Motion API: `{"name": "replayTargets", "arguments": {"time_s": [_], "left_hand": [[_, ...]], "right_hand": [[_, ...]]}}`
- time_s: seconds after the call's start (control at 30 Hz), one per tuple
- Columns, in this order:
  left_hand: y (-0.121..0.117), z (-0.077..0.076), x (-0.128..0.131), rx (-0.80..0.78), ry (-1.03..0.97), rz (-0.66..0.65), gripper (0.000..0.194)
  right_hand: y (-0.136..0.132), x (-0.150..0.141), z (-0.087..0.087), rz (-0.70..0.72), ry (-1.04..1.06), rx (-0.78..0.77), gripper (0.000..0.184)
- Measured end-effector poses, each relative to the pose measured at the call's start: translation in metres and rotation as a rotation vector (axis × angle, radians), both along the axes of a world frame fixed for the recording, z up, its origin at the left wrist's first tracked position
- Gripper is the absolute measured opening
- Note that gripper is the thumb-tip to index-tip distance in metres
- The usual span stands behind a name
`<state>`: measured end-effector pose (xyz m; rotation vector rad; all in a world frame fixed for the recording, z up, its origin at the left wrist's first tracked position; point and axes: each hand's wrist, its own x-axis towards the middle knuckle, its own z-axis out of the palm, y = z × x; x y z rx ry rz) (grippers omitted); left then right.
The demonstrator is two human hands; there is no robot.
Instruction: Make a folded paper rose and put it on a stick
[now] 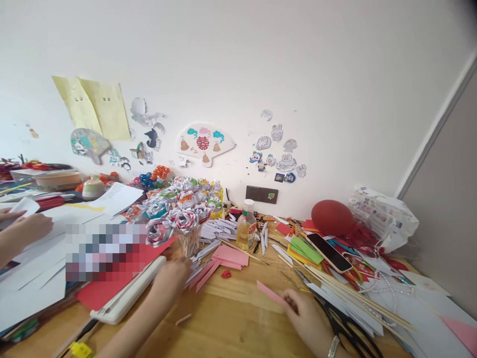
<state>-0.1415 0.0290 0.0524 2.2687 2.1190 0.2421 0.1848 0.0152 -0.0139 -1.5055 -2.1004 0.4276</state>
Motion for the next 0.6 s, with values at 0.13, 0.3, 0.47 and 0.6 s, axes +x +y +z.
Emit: {"name": "replayTargets", "arguments": {"time_s": [0.13,0.3,0.47,0.6], "left_hand": [[-0.004,-0.007,-0.021,0.006,0.084,0.113,0.021],[-0.003,-0.010,-0.019,0.054,0.060,0.130,0.019],[0.002,-0.006,-0.003,0.133,-0.079,0.122,0.020],[0.014,-0.018,0.037,0.149,-0.197,-0.005,0.017]], "right_hand": [[0.001,0.014,-0.009,-0.053,0.097,0.004,0.022],[0.003,0.019,-0.011,-0.119,0.237,0.033,0.021],[0.004,0.017,-0.014,-0.167,0.349,0.013,0.022],[0.003,0.012,-0.016,-0.157,0.451,0.021,0.022]]}}
